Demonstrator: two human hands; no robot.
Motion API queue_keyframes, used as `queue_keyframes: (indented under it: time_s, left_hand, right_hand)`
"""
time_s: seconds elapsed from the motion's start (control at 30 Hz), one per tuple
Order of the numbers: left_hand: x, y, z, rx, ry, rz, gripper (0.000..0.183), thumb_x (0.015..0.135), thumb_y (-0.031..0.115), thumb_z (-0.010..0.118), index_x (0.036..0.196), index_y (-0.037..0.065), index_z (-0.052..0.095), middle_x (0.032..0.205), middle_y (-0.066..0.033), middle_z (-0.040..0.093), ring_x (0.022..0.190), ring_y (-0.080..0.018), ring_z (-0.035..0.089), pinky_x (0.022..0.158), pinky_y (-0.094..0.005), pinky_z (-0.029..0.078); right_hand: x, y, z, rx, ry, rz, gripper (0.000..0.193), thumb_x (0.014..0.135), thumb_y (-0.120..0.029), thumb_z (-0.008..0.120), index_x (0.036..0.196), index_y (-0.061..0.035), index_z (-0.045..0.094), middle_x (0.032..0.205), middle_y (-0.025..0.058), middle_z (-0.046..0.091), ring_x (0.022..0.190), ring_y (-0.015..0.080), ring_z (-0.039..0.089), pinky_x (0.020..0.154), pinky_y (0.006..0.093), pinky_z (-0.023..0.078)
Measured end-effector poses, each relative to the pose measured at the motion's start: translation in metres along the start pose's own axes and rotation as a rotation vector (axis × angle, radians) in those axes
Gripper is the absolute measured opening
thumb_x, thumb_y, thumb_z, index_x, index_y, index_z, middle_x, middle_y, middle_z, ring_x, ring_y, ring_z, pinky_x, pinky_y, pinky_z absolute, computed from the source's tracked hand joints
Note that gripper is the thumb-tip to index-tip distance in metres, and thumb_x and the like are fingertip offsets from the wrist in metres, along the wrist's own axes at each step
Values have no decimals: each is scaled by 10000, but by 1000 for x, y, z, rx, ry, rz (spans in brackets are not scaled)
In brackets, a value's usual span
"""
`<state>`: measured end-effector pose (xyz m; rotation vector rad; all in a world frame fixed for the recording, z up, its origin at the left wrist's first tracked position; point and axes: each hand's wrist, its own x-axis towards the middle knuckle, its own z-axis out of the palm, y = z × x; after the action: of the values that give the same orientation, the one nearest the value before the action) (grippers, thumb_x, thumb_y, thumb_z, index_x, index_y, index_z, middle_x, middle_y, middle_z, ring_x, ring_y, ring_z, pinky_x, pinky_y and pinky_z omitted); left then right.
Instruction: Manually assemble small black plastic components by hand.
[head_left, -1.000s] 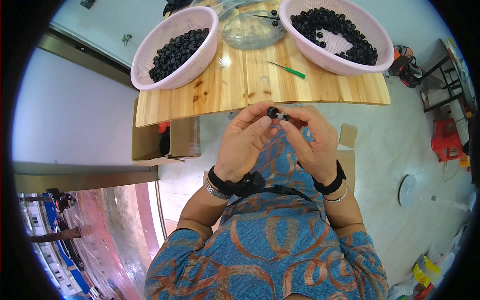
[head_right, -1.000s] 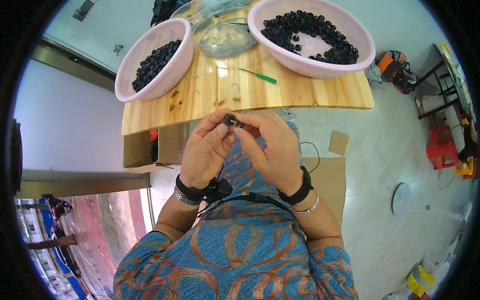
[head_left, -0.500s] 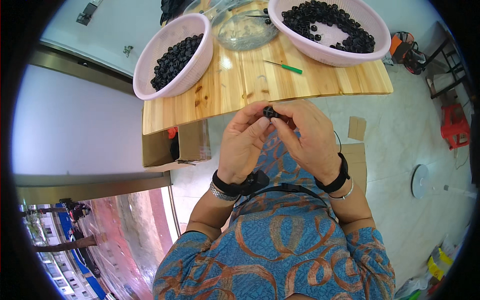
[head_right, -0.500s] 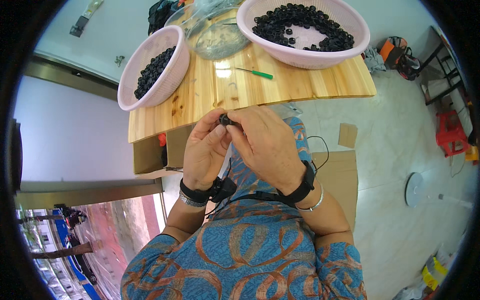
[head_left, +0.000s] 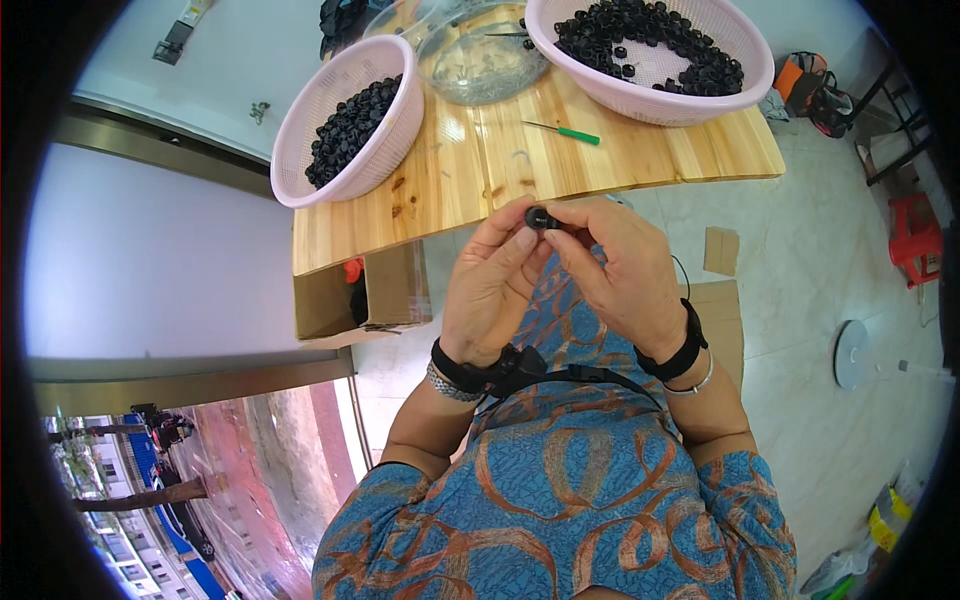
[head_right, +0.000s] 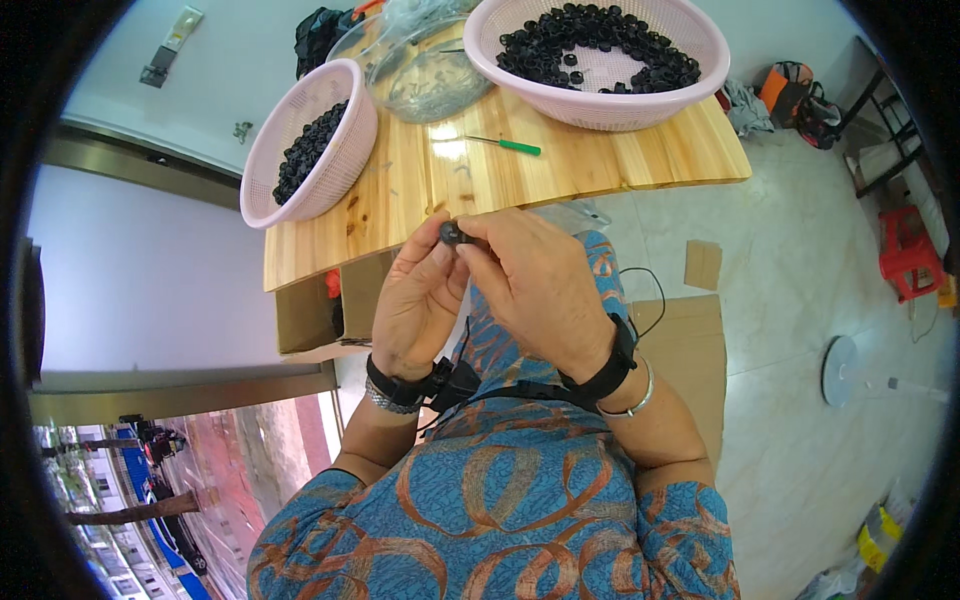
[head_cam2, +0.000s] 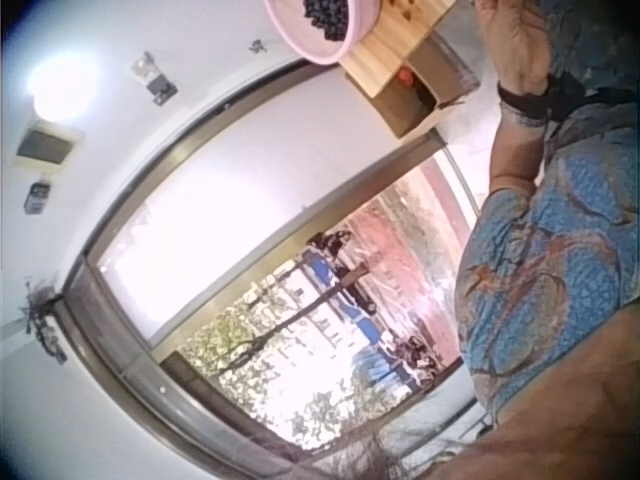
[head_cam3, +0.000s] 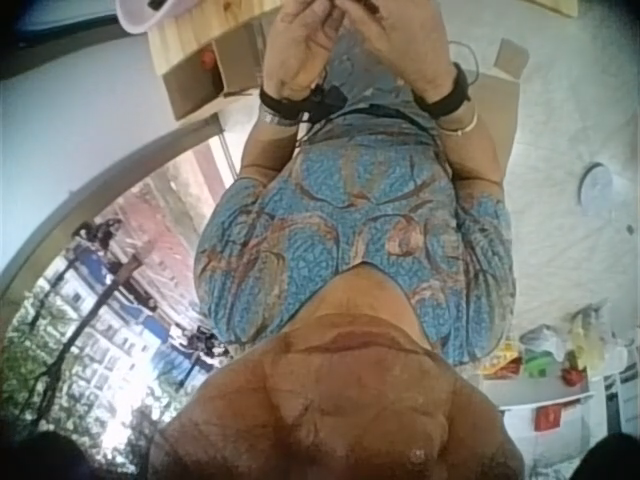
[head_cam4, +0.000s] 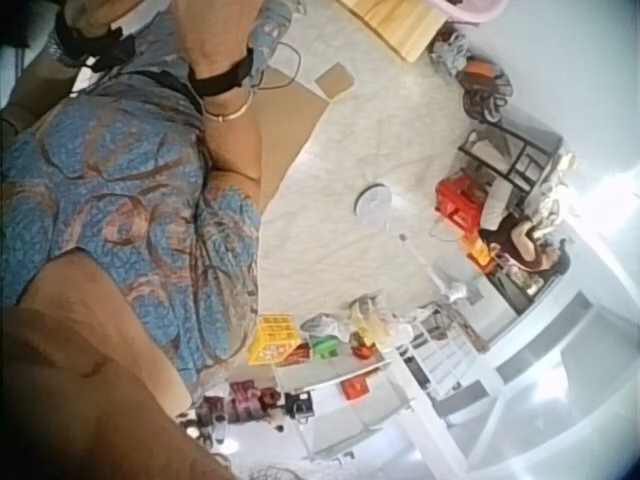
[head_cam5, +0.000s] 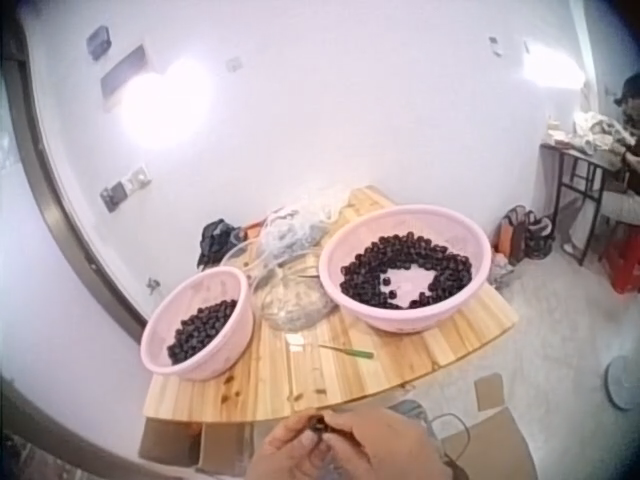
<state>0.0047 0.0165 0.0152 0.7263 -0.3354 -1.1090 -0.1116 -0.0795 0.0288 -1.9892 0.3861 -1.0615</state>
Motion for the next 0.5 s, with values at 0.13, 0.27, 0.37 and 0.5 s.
queue_keyframes:
  time_s: [0.13, 0.27, 0.37, 0.5]
  left_hand:
    - [-1, -2, 1, 34, -37, 42, 261, 878, -4, 486, 1138, 3, 514, 1089, -90, 567, 1002, -157, 547, 908, -289, 443]
    - [-1, -4, 5, 76, -52, 60, 259, 877, -9, 484, 1134, 6, 517, 1093, -86, 566, 1007, -159, 544, 918, -297, 435]
    - [-2, -4, 7, 118, -52, 95, 257, 876, -11, 486, 1130, -1, 516, 1094, -92, 565, 1006, -163, 545, 916, -303, 437]
    - [-2, -6, 7, 154, -51, 129, 273, 867, -22, 492, 1140, -13, 508, 1088, -109, 570, 1004, -170, 555, 907, -305, 451]
  right_hand:
    - [-1, -1, -1, -26, 17, -5, 158, 760, -54, 600, 906, 3, 575, 822, 136, 603, 748, 302, 586, 642, 354, 471]
    - [-1, -1, -2, -62, 27, -26, 154, 758, -54, 602, 899, 0, 572, 810, 133, 599, 743, 300, 585, 638, 356, 469]
    - [-1, -1, -3, -79, 36, -48, 150, 759, -56, 604, 895, -4, 569, 802, 131, 596, 742, 299, 584, 638, 358, 468]
    - [-1, -1, -4, -110, 33, -74, 153, 759, -56, 603, 899, -9, 561, 808, 131, 592, 746, 302, 579, 645, 366, 465]
